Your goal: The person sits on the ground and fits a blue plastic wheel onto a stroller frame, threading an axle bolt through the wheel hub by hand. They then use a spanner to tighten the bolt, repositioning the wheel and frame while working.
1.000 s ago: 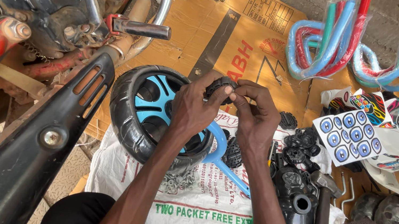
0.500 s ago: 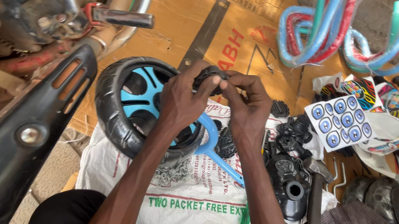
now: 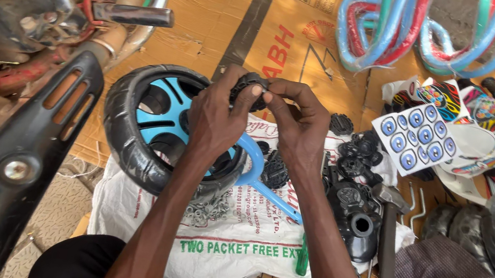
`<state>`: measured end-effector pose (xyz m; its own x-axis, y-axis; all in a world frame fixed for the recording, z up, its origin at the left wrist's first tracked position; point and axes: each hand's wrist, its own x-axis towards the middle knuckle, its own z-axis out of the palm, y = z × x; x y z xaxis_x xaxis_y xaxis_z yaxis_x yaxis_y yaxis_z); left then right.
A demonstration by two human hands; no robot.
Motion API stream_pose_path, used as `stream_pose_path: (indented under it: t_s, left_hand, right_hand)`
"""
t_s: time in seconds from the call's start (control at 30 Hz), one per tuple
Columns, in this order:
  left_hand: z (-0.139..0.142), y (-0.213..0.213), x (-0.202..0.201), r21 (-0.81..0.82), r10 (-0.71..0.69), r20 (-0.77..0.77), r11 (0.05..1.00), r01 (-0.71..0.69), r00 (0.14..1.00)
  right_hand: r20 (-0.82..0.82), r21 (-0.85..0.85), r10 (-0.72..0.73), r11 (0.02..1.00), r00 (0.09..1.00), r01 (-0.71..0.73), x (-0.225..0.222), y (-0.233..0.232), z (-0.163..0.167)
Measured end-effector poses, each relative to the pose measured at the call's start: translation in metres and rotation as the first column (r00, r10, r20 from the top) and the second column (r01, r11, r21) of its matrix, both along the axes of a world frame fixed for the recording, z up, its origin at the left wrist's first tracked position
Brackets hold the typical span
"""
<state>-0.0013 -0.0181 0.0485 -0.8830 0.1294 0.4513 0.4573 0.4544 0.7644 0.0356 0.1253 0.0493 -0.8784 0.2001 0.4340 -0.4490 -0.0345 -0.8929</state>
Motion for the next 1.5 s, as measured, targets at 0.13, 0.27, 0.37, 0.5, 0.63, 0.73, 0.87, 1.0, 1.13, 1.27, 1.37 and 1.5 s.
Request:
stream_pose_path:
  t_s: [0.13,0.27,0.37,0.5,0.63,0.73,0.87,1.0,1.13,1.27,1.37,1.5]
  left_hand:
    - [0.000,-0.002,-0.001,0.021,-0.033,0.070,0.999,0.031,0.997]
    - [0.001,-0.004,-0.002,0.024,-0.066,0.098,0.998,0.064,0.993]
    - [0.002,-0.005,-0.002,0.023,-0.055,0.091,0.998,0.053,0.994]
    - [0.003,-0.005,-0.002,0.018,-0.053,0.077,0.998,0.052,0.996]
    - [0.003,-0.003,0.000,0.033,-0.026,0.035,0.999,0.025,0.999]
    - [0.000,-0.003,0.000,0.017,-0.007,0.029,1.000,0.007,1.000]
    - [-0.004,-0.002,-0.001,0.062,-0.021,-0.015,0.998,0.022,1.000]
    - [-0.005,-0.003,0.002,0.020,0.022,-0.090,1.000,-0.021,0.996]
    - [0.001,-0.001,0.002,-0.326,0.098,0.010,0.941,-0.089,0.995]
    - [0.013,-0.003,-0.004,-0.300,0.000,-0.026,0.954,-0.007,1.000]
    - [0.026,0.002,-0.010,-0.201,-0.054,-0.063,0.979,0.040,0.997]
    - [0.050,0.024,-0.026,0.106,-0.011,-0.130,0.994,0.025,0.991]
  right_hand:
    - [0.054,0.074,-0.102,0.992,0.993,0.098,0.003,-0.004,0.002]
    - [0.064,0.123,-0.144,0.983,0.987,0.136,0.004,-0.005,0.004]
    - [0.076,0.109,-0.136,0.986,0.988,0.127,0.003,-0.003,0.004]
    - [0.095,0.127,-0.141,0.983,0.985,0.129,0.001,-0.002,0.004]
    - [0.034,0.103,-0.120,0.988,0.992,0.115,0.002,-0.003,0.000]
    - [-0.019,0.083,-0.103,0.991,0.995,0.104,0.003,-0.008,-0.002]
    - [0.032,0.173,-0.215,0.963,0.976,0.207,0.001,-0.015,0.002]
    - [-0.025,0.088,-0.088,0.992,0.996,0.089,0.005,-0.012,0.007]
    - [0.054,0.278,-0.222,0.940,0.974,0.198,0.051,0.003,-0.011]
    - [0.265,0.331,-0.274,0.926,0.924,0.180,0.134,0.016,-0.058]
    - [0.403,0.208,-0.170,0.974,0.899,0.090,0.182,0.015,-0.093]
    - [0.554,0.226,-0.139,0.974,0.821,0.013,0.197,0.014,-0.110]
